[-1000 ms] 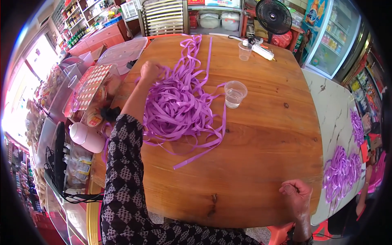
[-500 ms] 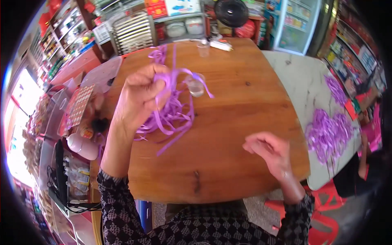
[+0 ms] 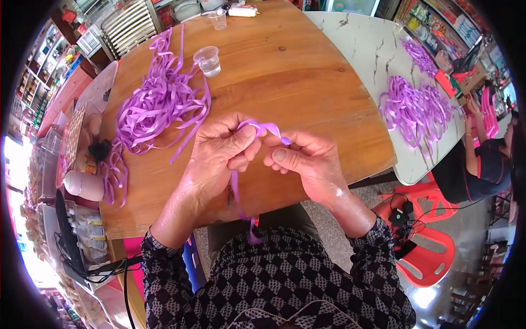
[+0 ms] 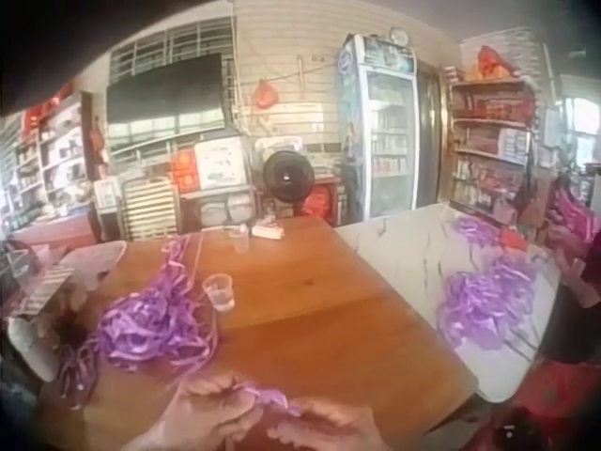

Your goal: The person picks up a purple ribbon from a pile on a wooden table, stretches it out, and ties a series of knots into it by hand. After completing the knots, the person sets the ribbon aside and reaches for another to repeat the process.

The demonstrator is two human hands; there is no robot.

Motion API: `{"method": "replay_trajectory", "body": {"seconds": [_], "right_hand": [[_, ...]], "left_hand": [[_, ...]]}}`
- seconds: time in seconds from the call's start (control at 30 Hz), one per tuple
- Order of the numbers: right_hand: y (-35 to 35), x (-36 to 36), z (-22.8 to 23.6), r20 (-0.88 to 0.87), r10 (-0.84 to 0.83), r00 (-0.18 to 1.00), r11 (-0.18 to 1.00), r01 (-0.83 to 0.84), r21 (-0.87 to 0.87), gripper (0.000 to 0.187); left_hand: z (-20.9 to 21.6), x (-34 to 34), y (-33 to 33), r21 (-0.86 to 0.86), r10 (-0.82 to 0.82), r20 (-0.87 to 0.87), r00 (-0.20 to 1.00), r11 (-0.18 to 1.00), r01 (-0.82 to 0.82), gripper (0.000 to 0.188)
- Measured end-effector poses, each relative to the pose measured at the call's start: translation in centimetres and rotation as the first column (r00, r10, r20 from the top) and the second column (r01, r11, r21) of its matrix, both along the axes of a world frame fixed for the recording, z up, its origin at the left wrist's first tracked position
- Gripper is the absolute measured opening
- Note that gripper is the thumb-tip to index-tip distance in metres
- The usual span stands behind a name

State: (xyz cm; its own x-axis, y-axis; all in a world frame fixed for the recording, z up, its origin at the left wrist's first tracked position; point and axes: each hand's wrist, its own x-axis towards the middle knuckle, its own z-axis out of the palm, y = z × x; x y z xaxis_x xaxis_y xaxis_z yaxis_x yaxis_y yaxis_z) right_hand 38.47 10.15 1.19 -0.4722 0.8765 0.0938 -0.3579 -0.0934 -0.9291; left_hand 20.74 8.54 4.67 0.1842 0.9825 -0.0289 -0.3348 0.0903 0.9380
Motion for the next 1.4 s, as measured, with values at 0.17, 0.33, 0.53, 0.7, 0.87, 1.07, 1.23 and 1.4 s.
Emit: {"method": "replay_trajectory", "body": {"seconds": [0.17, 0.33, 0.53, 0.7, 0.87, 1.07, 1.23, 1.4], "right_hand": [[-0.4, -0.8, 0.1, -0.028, -0.085, 0.996, 0.996, 0.086, 0.019, 0.027], [-0.6, -1.8, 0.6, -0.056, -0.138, 0.989, 0.977, 0.145, 0.155, 0.027], [-0.1, -1.9, -0.6, -0.076, -0.186, 0.980, 0.956, 0.198, 0.215, 0.016], [-0.1, -1.4, -0.1, 0.070, -0.116, 0.991, 0.987, 0.107, 0.118, 0.017], [-0.2, -1.5, -0.9, 0.000, -0.126, 0.992, 0.979, 0.125, 0.158, 0.021], [0.0, -0.1, 0.6, 0.342, -0.143, 0.929, 0.964, 0.052, 0.262, 0.028], [0.1, 0.7, 0.7, 0.199, 0.067, 0.978, 0.997, -0.057, -0.055, 0.028], [-1.4, 3.1, 0.5, 0.325, 0.035, 0.945, 0.999, -0.021, -0.045, 0.031]], "left_hand": [[-1.2, 0.1, -0.7, -0.030, 0.039, -0.011, 0.999, 0.999, -0.040, 0.017], [-1.1, 1.2, -1.1, -0.036, 0.148, -0.047, 0.988, 0.988, -0.150, 0.017], [-1.2, 1.1, -1.7, 0.085, 0.165, -0.221, 0.961, 0.985, -0.150, 0.020], [-0.3, 1.1, -1.7, 0.116, 0.129, -0.100, 0.987, 0.986, -0.117, 0.034], [-1.6, 1.4, -1.2, 0.035, 0.068, -0.060, 0.996, 0.997, -0.066, 0.032], [-1.8, 1.1, -1.2, -0.282, -0.087, 0.207, 0.975, 0.949, 0.144, 0.027], [-1.7, 2.0, -1.5, -0.283, -0.029, -0.002, 1.000, 0.959, 0.027, 0.020], [-1.7, 1.1, -1.5, -0.030, 0.112, -0.191, 0.975, 0.992, -0.120, 0.017]]}}
